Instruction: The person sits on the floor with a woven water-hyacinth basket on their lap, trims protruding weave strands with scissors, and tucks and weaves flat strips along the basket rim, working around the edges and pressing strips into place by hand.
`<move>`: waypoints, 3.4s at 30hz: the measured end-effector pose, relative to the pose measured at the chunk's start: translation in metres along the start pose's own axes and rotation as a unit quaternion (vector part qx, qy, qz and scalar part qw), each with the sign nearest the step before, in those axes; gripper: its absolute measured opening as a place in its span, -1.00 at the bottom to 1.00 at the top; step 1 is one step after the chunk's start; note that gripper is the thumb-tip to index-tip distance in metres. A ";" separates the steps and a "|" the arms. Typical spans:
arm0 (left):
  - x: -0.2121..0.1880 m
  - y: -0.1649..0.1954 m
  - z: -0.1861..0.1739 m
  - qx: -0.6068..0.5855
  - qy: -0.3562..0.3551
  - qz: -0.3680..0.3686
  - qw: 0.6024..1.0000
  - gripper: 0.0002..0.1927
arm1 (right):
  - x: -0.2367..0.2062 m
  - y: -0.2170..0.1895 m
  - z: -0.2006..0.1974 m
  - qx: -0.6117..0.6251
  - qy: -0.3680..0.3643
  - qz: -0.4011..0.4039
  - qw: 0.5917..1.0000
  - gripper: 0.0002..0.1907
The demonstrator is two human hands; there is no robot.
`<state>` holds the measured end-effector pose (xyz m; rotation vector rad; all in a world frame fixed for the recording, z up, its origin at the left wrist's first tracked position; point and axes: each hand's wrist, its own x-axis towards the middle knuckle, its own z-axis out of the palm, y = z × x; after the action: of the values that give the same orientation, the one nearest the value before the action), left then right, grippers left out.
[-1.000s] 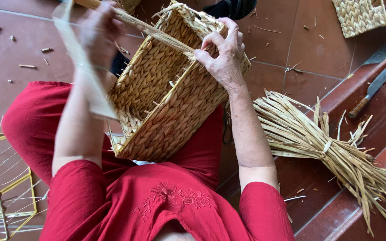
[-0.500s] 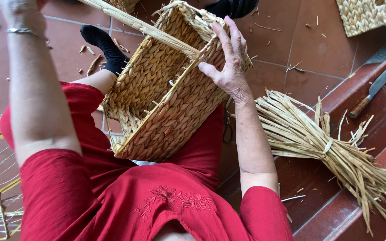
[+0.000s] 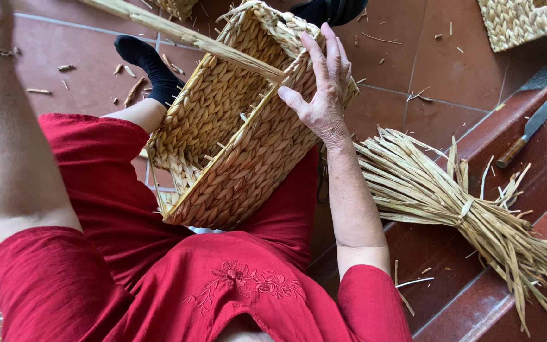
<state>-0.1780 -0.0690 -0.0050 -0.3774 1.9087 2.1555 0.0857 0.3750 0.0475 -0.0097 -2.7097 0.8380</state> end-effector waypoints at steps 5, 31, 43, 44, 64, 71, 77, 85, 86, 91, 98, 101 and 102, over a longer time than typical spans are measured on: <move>-0.031 -0.047 0.078 -0.070 -0.131 -0.078 0.986 -0.36 | 0.001 -0.003 0.000 -0.013 0.002 0.004 1.000 0.10; -0.132 -0.094 0.247 -0.131 -0.399 -0.099 0.902 -0.75 | 0.001 -0.009 0.006 0.019 0.040 0.024 0.999 -0.15; -0.136 -0.103 0.258 -0.087 -0.333 -0.058 0.937 -0.68 | 0.002 -0.007 0.013 0.058 0.088 0.015 0.994 -0.58; -0.135 -0.103 0.257 -0.130 -0.340 -0.097 0.927 -0.68 | 0.002 -0.007 0.013 0.057 0.085 0.010 0.995 -0.62; -0.136 -0.087 0.241 -0.122 -0.444 -0.107 0.881 -0.69 | -0.024 -0.039 -0.006 -0.009 0.112 -0.053 0.992 -0.73; -0.142 -0.083 0.237 -0.153 -0.471 -0.110 0.862 -0.56 | -0.118 -0.036 -0.072 0.205 -0.079 0.148 0.964 -0.86; -0.150 -0.082 0.233 -0.147 -0.484 -0.101 0.857 -0.63 | -0.214 -0.001 -0.112 0.162 -0.162 0.317 0.921 -0.90; -0.149 -0.079 0.232 -0.184 -0.512 -0.073 0.836 -0.72 | -0.340 0.060 -0.094 0.065 -0.258 0.493 0.828 -0.91; -0.148 -0.079 0.231 -0.174 -0.512 -0.076 0.838 -0.74 | -0.353 0.065 -0.090 0.042 -0.277 0.521 0.807 -0.91; -0.150 -0.078 0.227 -0.129 -0.495 -0.078 0.856 -0.73 | -0.399 0.085 -0.067 0.095 -0.262 0.541 0.794 -0.88; -0.161 -0.049 0.227 -0.035 -0.467 -0.042 0.883 -0.78 | -0.419 0.079 -0.056 0.050 -0.302 0.575 0.759 -0.80; -0.164 -0.041 0.234 0.088 -0.412 0.032 0.906 -0.83 | -0.386 0.067 -0.051 -0.110 -0.362 0.522 0.764 -0.74; -0.164 -0.042 0.240 0.156 -0.369 0.051 0.915 -0.82 | -0.365 0.065 -0.051 -0.199 -0.375 0.434 0.795 -0.57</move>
<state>-0.0181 0.1728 0.0406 0.5380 1.7643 1.6357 0.4431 0.4219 -0.0525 -1.3877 -3.5930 0.4649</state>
